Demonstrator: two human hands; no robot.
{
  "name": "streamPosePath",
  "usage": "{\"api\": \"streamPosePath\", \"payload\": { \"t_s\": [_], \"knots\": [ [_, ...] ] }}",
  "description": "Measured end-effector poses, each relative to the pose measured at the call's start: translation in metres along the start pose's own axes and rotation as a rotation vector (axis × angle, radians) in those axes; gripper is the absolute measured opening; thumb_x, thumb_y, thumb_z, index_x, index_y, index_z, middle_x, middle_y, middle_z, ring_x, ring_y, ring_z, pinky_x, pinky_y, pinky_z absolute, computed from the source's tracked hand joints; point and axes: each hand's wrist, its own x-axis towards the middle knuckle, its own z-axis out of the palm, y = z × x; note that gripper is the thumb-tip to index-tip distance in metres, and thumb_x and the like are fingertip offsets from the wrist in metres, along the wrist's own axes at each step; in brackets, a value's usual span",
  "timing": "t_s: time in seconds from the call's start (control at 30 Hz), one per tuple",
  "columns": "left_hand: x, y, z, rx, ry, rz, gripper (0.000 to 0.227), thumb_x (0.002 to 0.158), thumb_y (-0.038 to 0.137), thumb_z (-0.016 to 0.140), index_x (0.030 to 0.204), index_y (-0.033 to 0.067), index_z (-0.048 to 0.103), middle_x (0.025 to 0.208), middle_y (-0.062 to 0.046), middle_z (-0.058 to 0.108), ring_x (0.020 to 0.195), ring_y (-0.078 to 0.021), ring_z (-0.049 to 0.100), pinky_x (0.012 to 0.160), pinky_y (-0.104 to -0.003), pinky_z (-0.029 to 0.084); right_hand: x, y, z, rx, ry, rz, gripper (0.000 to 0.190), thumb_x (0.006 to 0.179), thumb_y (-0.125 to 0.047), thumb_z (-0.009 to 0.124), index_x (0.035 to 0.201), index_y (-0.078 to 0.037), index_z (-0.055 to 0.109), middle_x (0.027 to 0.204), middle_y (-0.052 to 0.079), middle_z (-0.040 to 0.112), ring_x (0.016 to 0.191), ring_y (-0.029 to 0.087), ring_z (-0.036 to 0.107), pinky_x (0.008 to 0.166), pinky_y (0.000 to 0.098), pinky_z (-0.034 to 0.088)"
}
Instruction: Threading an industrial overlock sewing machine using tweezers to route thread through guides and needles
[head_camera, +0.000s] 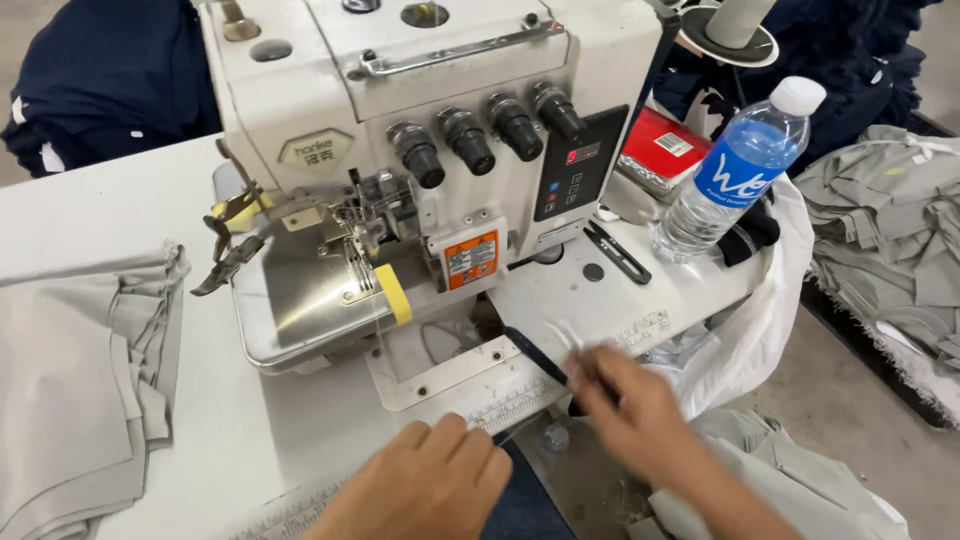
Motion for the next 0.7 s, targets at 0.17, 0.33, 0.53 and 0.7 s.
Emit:
{"api": "streamPosePath", "payload": {
  "t_s": [0.17,0.33,0.53,0.7],
  "knots": [
    [0.026,-0.020,-0.028,0.081,0.001,-0.052,0.014,0.091,0.013,0.055,0.079,0.0190,0.053,0.069,0.000,0.051,0.060,-0.0201,0.050,0.044,-0.033,0.040,0.062,0.068,-0.031,-0.756,-0.108,-0.046,0.029,0.100,-0.028,0.054,0.118,-0.008,0.065,0.095,0.009,0.064,0.058,0.030,0.065,0.046,0.0424,0.056],
    [0.063,-0.047,-0.049,-0.044,-0.125,-0.095,0.011,0.091,0.002,0.057,0.092,0.0123,0.060,0.084,-0.005,0.063,0.071,-0.0228,0.060,0.058,-0.036,0.049,0.093,0.077,-0.041,-0.721,-0.008,-0.115,0.023,0.102,-0.027,0.063,0.104,-0.006,0.073,0.091,0.011,0.070,0.078,0.028,0.067,0.050,0.0373,0.058],
    [0.076,-0.080,-0.009,-0.008,-0.255,-0.151,0.020,0.091,-0.010,0.054,0.088,0.0094,0.059,0.076,-0.005,0.065,0.062,-0.0194,0.061,0.049,-0.034,0.054,0.114,0.137,-0.035,-1.025,-0.034,0.031,0.018,0.097,-0.023,0.055,0.096,-0.010,0.068,0.081,0.004,0.063,0.081,0.030,0.066,0.056,0.0435,0.054],
    [0.061,-0.088,0.013,0.406,-0.110,-0.070,0.005,0.089,0.009,0.061,0.092,0.0126,0.062,0.074,-0.004,0.061,0.064,-0.0206,0.063,0.055,-0.032,0.052,0.076,0.092,-0.041,-1.123,0.382,-0.032,0.033,0.084,-0.018,0.063,0.116,-0.015,0.069,0.089,0.001,0.061,0.077,0.022,0.068,0.065,0.0299,0.055]
  ]
}}
